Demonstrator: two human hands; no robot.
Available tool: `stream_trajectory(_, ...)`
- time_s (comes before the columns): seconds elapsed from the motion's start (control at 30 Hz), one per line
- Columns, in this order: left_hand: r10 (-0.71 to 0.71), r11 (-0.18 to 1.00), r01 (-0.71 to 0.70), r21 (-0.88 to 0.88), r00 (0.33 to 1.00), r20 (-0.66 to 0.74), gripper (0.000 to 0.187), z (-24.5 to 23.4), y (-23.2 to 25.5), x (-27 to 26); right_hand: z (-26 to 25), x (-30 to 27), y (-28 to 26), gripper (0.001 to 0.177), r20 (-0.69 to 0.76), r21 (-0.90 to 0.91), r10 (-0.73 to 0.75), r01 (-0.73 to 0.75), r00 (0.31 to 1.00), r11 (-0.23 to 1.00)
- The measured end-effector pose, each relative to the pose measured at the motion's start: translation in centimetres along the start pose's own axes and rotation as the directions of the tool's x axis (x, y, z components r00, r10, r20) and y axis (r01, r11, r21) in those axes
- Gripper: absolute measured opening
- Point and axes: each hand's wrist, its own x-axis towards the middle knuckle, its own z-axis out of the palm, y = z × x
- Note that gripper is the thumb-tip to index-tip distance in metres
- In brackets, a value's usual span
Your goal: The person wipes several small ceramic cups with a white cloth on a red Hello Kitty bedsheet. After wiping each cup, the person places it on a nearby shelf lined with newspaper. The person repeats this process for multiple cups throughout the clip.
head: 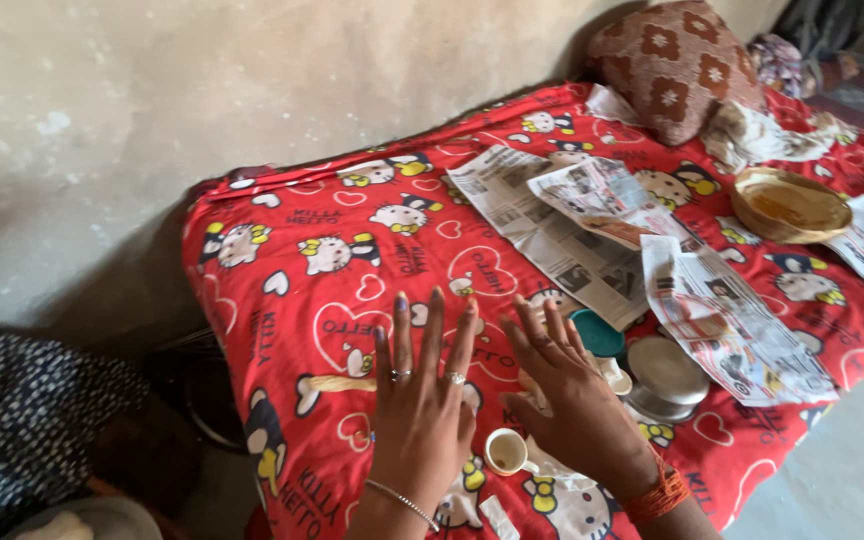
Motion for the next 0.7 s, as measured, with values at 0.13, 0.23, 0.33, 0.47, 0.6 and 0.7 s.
stream_trajectory(0.13,-0.037,0.999,0.042,-0.026,0.983,0.177,0.120,2.3,-0.3,-0.3,0.9,-2.0,3.3,0.083,0.031,0.016,0.147,-0.148,0.989,0.989)
stream_trajectory(0.23,-0.067,0.998,0.070,-0.003,0.963,0.261,0.127,3.4,-1.4,-1.0,2.4,-3.6,6.0,0.088,0.094,-0.030,0.306,-0.305,0.947,0.952)
stream_trajectory(0.33,-0.107,0.994,0.104,0.025,0.953,0.285,0.129,4.6,-2.7,-1.7,4.6,-5.3,9.2,0.092,0.167,-0.070,0.448,-0.443,0.878,0.894)
stream_trajectory(0.47,-0.166,0.986,0.143,0.090,0.910,0.381,0.122,6.6,-4.0,-2.9,7.2,-7.3,12.7,0.089,0.152,-0.011,0.384,-0.387,0.911,0.922)
stream_trajectory(0.6,-0.222,0.975,0.191,0.114,0.846,0.485,0.119,8.4,-5.1,-3.9,9.8,-7.3,13.0,0.098,0.077,-0.034,0.584,-0.583,0.808,0.812)
stream_trajectory(0.7,-0.126,0.990,0.096,0.105,0.933,0.336,0.109,9.5,-5.5,-4.1,10.8,-6.4,12.3,0.111,0.094,-0.082,0.644,-0.639,0.759,0.765)
